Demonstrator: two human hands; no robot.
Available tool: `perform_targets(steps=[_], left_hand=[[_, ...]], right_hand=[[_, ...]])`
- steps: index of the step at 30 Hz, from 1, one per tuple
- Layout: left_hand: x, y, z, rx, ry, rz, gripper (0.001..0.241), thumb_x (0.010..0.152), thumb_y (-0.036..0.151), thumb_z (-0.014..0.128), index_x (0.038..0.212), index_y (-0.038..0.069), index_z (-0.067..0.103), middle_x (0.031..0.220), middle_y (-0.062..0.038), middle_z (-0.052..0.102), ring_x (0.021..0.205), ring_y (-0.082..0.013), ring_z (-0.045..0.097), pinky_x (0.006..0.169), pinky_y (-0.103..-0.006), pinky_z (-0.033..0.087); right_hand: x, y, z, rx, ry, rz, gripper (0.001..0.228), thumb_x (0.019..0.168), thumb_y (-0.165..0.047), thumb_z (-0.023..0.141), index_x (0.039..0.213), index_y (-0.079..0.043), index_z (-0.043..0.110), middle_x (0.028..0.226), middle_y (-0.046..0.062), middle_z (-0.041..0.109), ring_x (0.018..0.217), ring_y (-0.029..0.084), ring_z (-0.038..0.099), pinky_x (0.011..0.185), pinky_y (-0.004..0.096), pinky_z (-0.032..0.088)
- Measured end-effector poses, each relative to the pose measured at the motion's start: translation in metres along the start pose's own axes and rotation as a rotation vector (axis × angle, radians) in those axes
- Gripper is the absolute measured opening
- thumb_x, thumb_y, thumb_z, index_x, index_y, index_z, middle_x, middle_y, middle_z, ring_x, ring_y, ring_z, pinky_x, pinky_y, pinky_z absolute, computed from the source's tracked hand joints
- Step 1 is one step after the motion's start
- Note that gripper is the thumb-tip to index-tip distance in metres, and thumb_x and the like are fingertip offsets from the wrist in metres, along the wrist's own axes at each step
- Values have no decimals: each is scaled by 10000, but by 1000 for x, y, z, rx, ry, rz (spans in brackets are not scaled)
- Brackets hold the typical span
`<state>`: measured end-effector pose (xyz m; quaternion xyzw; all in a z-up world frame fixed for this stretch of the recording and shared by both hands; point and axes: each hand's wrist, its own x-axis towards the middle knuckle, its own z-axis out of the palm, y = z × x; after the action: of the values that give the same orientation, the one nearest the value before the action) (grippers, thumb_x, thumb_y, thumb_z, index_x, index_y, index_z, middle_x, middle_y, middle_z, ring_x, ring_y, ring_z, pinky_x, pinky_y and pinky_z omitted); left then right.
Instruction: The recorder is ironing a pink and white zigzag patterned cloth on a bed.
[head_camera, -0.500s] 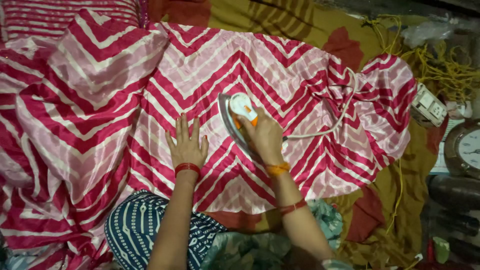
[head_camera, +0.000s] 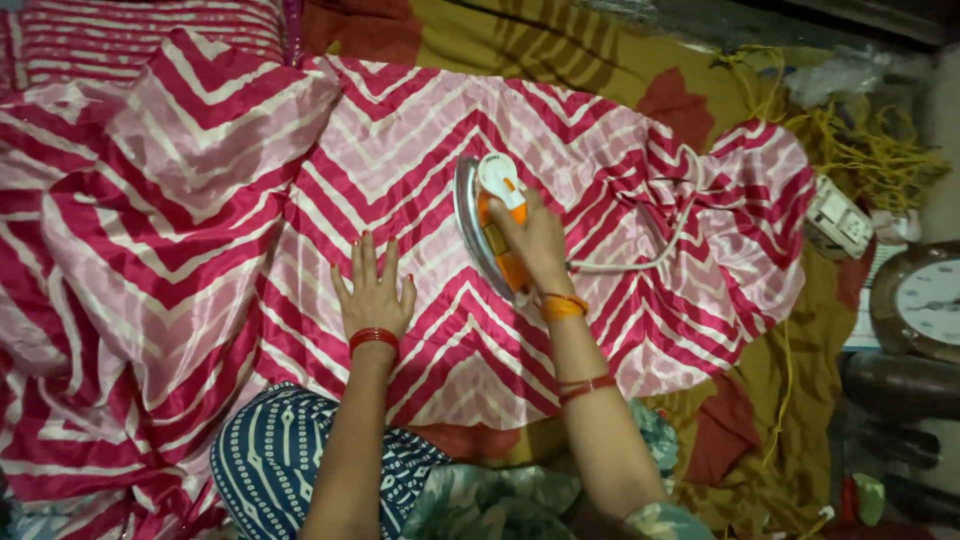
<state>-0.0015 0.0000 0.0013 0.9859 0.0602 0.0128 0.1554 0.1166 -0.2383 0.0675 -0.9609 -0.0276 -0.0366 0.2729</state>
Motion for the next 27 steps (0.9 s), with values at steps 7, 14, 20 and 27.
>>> perform_targets(steps=[7, 14, 20, 27], left_hand=[[0, -1, -1, -7, 32, 17, 644, 991, 429, 409, 1599, 219, 364, 1692, -133, 244, 1561, -273, 208, 1245, -587, 82], [-1, -1, 2, -6, 3, 16, 641, 1005, 429, 394, 1611, 228, 343, 1698, -133, 231, 1570, -271, 189, 1249, -581, 69], [2, 1, 0, 33, -31, 3, 655, 995, 445, 389, 1611, 235, 320, 1695, -124, 217, 1564, -263, 160, 1238, -580, 59], [-1, 3, -2, 33, -18, -2, 649, 999, 440, 387, 1611, 233, 334, 1703, -117, 208, 1575, -260, 158, 1247, -571, 68]], right_hand=[[-71, -22, -45, 844, -371, 466, 486, 995, -389, 626, 1271, 2, 539, 629, -41, 572, 454, 53, 522, 411, 213, 428], [-65, -33, -42, 680, -172, 436, 466, 991, -395, 600, 1217, 12, 580, 586, 6, 558, 405, 89, 499, 366, 251, 389], [-14, -5, -18, 538, -9, 256, 408, 1002, -403, 623, 1139, -20, 593, 657, -3, 627, 530, 92, 583, 469, 265, 464], [11, -11, -18, 510, 42, 307, 377, 993, -413, 621, 1005, -37, 631, 641, 15, 614, 524, 109, 581, 480, 285, 454]])
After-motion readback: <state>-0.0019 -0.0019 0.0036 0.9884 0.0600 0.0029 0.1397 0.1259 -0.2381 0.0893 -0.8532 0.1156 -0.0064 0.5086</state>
